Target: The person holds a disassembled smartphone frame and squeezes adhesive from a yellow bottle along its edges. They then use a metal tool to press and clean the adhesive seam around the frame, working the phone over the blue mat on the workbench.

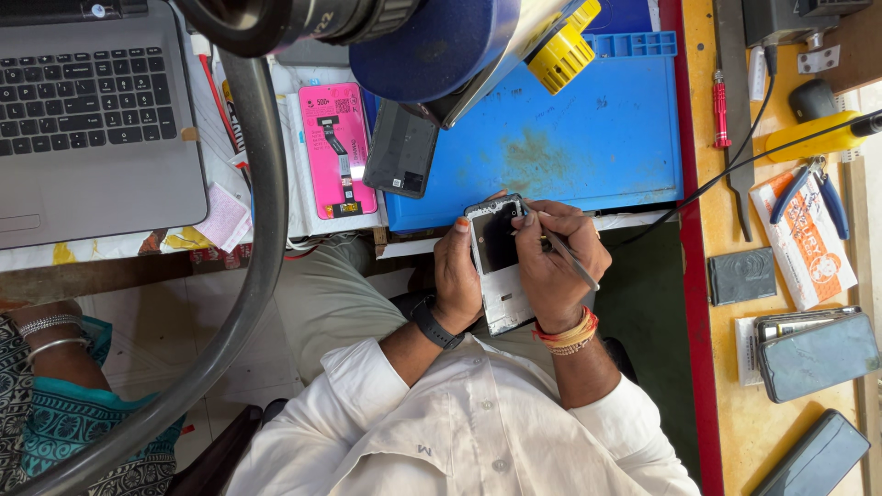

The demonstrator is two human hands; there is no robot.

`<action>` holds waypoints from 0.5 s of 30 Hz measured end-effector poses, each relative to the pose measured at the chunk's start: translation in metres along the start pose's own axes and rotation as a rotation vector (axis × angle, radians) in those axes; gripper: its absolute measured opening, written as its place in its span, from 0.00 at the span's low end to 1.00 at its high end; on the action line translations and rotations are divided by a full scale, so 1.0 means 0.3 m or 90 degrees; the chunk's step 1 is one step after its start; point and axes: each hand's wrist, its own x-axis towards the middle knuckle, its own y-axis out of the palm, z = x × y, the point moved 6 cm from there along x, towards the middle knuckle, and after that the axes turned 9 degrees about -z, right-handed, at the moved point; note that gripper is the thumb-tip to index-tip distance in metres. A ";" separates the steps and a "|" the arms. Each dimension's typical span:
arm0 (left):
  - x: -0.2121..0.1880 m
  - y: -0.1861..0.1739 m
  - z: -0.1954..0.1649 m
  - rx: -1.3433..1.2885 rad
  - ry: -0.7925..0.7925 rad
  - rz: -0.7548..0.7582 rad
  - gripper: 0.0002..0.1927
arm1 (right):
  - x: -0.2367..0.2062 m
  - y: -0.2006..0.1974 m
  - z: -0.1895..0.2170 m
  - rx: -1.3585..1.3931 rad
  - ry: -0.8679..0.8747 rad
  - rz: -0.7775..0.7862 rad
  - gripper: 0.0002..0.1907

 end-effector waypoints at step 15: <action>0.000 -0.001 -0.001 -0.010 -0.002 0.007 0.32 | 0.002 0.006 0.022 -0.018 -0.023 0.017 0.11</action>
